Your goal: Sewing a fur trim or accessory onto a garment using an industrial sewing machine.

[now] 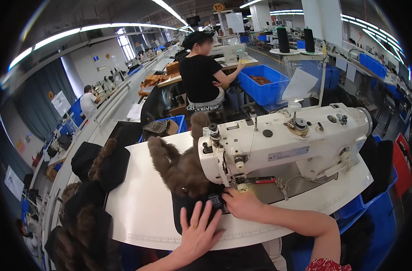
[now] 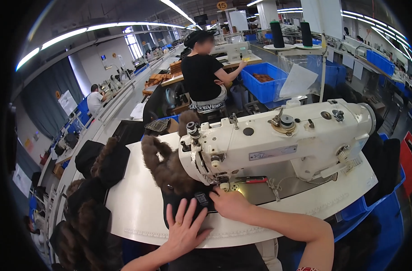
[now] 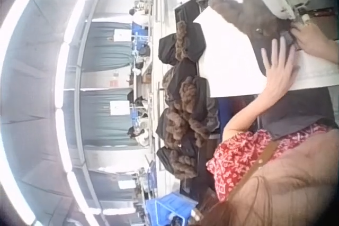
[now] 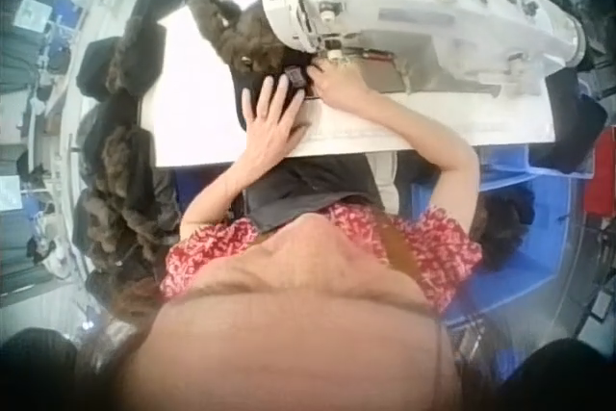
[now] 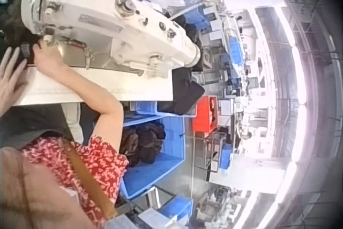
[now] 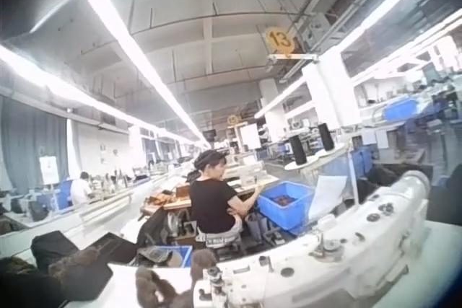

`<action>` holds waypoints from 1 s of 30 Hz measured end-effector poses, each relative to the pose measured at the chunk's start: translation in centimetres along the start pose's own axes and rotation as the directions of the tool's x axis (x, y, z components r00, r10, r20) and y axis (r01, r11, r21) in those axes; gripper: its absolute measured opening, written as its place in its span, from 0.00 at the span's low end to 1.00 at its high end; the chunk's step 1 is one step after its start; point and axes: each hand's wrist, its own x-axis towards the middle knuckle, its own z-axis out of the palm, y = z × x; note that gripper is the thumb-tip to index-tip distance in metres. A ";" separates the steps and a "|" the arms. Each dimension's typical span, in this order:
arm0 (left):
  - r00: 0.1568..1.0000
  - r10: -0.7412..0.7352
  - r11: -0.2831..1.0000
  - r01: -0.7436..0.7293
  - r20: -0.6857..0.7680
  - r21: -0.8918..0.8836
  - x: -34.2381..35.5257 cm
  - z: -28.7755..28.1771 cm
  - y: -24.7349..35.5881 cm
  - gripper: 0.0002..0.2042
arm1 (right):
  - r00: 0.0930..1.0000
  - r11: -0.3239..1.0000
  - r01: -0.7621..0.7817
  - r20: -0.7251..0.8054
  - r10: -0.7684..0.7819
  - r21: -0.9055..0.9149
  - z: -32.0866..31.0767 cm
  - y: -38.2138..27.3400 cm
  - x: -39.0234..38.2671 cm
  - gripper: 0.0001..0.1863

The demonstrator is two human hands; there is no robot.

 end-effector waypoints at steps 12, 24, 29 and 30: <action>0.830 -0.545 0.767 0.550 0.119 -0.330 -5.3 0.9 -3.0 0.49 | 0.992 0.979 -0.115 -0.040 0.124 0.170 0.0 -1.8 0.2 0.12; 0.733 -0.673 0.571 0.434 -0.095 -0.697 -2.1 2.7 -3.3 0.27 | 0.977 0.878 -0.189 -0.002 0.212 0.440 -0.5 -2.3 -0.1 0.17; 0.653 -0.719 0.529 0.293 -0.238 -0.796 0.2 2.9 -4.6 0.25 | 0.783 0.333 -0.620 0.535 0.316 0.711 -3.4 -4.4 0.3 0.20; 0.677 -0.659 0.616 0.236 -0.328 -0.751 0.8 2.7 -4.5 0.25 | 0.781 0.332 -0.622 0.536 0.319 0.709 -3.2 -4.7 0.0 0.20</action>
